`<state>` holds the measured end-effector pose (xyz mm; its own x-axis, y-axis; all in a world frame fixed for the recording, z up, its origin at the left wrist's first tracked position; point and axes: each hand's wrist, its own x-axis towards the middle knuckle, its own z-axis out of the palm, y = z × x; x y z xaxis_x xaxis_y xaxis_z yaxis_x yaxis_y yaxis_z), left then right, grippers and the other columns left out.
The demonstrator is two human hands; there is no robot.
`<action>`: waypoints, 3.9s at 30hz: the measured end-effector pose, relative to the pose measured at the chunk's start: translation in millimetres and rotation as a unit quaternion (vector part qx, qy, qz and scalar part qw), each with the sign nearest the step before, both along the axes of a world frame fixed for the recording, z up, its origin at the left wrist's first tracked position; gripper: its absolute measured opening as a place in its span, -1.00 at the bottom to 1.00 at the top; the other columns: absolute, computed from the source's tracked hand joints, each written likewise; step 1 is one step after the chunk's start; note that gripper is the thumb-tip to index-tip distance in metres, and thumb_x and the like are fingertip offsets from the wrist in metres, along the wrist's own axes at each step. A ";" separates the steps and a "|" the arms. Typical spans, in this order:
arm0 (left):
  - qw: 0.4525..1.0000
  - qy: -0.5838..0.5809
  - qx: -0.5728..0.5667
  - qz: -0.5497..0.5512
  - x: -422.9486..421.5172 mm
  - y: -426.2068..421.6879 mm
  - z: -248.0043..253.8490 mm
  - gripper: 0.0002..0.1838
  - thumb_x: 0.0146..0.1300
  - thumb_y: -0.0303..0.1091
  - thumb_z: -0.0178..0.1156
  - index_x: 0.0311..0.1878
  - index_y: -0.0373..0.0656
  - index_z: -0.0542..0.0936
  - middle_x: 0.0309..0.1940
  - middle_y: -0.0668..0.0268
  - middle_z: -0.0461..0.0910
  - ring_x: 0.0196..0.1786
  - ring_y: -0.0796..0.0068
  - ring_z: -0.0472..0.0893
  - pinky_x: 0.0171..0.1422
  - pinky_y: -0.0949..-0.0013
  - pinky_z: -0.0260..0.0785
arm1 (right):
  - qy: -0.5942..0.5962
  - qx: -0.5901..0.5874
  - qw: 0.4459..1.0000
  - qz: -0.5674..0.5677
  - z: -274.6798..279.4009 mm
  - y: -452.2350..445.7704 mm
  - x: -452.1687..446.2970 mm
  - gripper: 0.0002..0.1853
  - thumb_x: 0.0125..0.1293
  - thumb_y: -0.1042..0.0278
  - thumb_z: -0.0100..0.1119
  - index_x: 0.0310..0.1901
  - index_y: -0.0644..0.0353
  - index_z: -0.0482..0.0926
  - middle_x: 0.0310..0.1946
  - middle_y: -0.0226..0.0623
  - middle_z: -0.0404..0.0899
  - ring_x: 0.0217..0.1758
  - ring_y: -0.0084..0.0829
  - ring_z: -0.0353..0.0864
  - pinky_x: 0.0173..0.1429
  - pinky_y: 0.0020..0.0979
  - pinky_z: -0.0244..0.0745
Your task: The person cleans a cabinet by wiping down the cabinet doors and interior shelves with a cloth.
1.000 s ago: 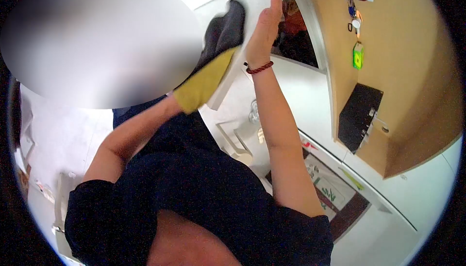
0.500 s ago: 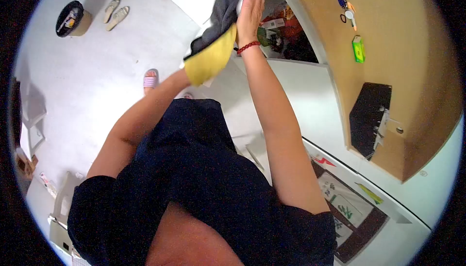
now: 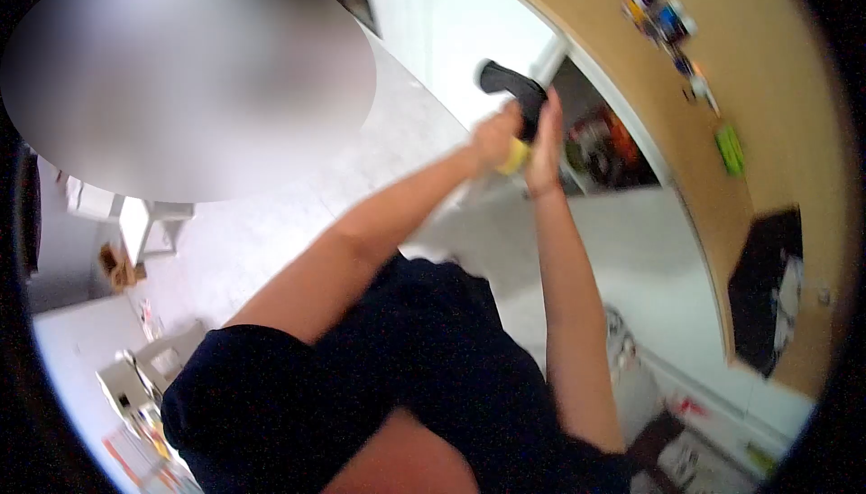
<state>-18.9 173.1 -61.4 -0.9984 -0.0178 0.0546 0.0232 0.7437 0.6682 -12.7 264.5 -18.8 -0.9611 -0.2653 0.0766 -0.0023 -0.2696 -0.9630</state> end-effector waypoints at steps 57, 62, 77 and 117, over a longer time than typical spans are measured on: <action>0.969 -0.132 0.176 -0.108 125.5 -54.3 38.0 -0.04 0.09 -0.13 0.39 0.42 -0.30 0.05 0.26 -0.13 0.28 0.31 0.06 0.32 0.31 0.16 0.23 | -0.152 -0.300 0.933 -0.127 -55.9 45.2 103.7 -0.62 0.44 0.12 -0.11 0.15 0.19 0.33 0.13 -0.24 0.40 0.20 -0.50 0.39 0.11 -0.38 0.41; 0.922 -0.161 0.249 -0.250 83.1 -59.9 4.5 -0.09 0.15 -0.45 0.24 0.46 -0.25 -0.11 0.31 0.05 0.23 0.28 0.19 0.35 0.13 0.24 0.41 | 0.027 0.097 0.980 -0.174 -41.8 -9.8 102.7 -0.39 0.34 0.19 -0.01 0.33 0.30 0.12 0.26 -0.01 0.24 0.34 -0.18 0.25 0.37 -0.31 0.12; 0.903 -0.163 0.276 -0.286 71.0 -123.2 20.1 -0.24 0.28 -0.54 -0.12 0.48 -0.23 -0.22 0.49 0.10 -0.11 0.51 0.31 -0.08 0.51 0.32 -0.22 | 0.132 0.499 0.809 -0.280 -27.5 -18.4 -131.1 -0.60 0.35 0.16 0.01 0.06 0.32 0.42 -0.04 0.02 0.44 0.03 0.00 0.44 0.17 -0.13 0.36; 0.993 0.051 -0.039 -0.102 41.8 -81.3 20.4 -0.34 0.16 -0.29 0.23 0.29 -0.31 0.27 -0.03 -0.12 0.52 0.00 -0.10 0.51 0.07 0.10 0.38 | 0.310 0.369 0.868 -0.120 -46.1 0.3 -93.7 -0.66 0.29 0.28 0.09 0.04 0.27 0.46 0.00 -0.05 0.49 0.05 -0.03 0.45 0.16 -0.19 0.37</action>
